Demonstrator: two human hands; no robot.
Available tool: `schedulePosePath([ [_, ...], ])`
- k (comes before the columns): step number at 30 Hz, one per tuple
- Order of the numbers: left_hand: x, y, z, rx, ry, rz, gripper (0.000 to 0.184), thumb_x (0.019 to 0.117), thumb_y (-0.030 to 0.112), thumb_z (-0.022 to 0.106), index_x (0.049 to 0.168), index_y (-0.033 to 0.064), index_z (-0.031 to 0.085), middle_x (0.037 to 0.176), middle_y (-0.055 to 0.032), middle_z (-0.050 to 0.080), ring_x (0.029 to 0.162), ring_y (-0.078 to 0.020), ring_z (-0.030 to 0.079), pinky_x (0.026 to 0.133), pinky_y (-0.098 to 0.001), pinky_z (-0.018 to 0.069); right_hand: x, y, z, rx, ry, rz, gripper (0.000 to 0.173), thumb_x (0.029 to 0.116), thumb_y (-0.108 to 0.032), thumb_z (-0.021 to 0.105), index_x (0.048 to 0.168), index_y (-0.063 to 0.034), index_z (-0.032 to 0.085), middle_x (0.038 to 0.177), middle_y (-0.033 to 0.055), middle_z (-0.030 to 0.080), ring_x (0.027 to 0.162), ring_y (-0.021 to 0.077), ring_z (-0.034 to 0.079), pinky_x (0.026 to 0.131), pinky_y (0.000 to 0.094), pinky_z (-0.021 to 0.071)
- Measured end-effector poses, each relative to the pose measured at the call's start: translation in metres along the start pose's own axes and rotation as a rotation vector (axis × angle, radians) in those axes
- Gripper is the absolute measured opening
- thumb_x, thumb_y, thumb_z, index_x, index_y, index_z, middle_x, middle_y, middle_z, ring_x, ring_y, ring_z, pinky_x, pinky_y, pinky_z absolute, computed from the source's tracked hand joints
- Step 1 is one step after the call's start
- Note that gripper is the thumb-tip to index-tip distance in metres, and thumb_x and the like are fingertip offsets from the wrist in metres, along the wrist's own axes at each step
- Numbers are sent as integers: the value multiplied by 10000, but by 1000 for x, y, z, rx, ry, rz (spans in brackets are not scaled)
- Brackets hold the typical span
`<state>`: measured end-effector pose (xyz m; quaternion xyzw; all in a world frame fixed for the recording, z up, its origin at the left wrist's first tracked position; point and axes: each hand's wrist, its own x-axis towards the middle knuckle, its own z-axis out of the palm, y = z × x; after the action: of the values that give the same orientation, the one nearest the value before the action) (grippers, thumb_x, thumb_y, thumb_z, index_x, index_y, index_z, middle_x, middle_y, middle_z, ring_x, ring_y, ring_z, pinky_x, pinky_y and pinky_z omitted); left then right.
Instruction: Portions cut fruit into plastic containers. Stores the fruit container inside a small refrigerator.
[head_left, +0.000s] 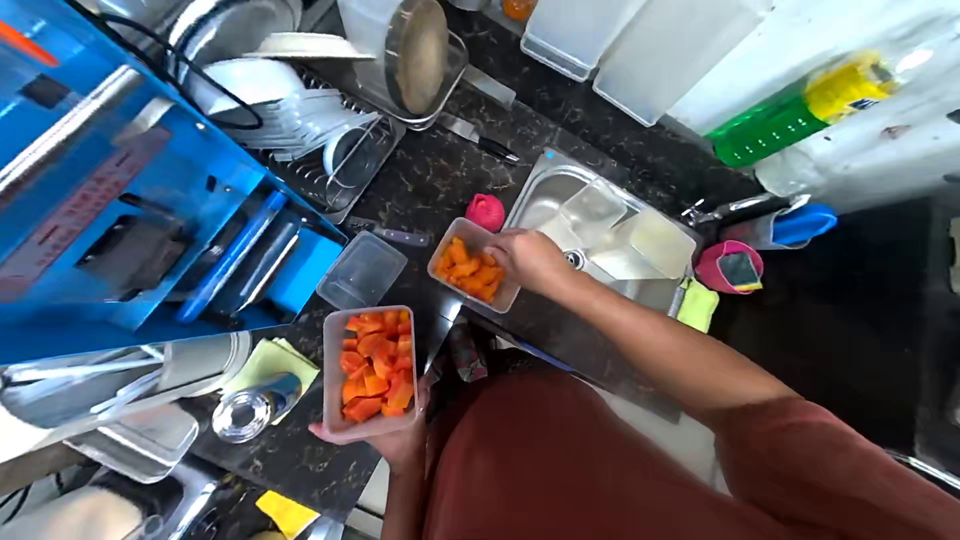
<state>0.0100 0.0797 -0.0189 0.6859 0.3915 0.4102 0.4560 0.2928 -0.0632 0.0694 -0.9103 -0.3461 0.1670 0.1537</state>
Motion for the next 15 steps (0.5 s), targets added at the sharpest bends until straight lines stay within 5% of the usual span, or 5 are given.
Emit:
schedulePosePath([
  [3,-18,34,-24,62,-234,-436,1211,628,197,962,1523,-94,199,1476,-227,473,1354,-201,510,1133,-338,454,-14,2,-43,-18,34,-94,243,1054,-267,553,1056,-133,755,994,51,733,908,227,718,808,483,601],
  [6,-22,59,-41,129,-859,-802,632,956,323,675,1462,-9,490,1372,-173,617,1260,-222,606,1082,-418,489,-28,7,-65,-138,-166,-261,177,1026,-219,603,1005,-126,753,922,56,708,867,234,707,763,475,594],
  [8,-17,70,-17,117,-1066,-687,650,1023,386,570,1554,62,381,1288,-123,669,1152,-201,668,1001,-422,551,-25,18,-50,-189,-276,-398,127,999,-157,641,958,-113,753,916,70,715,896,256,710,792,481,595],
  [11,6,82,61,4,-992,-565,832,1043,334,562,1632,77,34,1057,-113,701,869,-183,727,790,-400,633,-2,36,-13,-184,-346,-586,136,960,-49,636,857,-61,724,878,113,707,892,316,701,784,536,578],
  [15,19,71,137,260,-960,-448,941,998,211,572,1637,207,-119,962,-112,691,736,-176,699,693,-398,610,17,41,-1,-199,-377,-854,137,954,-19,624,898,-66,740,902,101,709,969,309,681,892,507,557],
])
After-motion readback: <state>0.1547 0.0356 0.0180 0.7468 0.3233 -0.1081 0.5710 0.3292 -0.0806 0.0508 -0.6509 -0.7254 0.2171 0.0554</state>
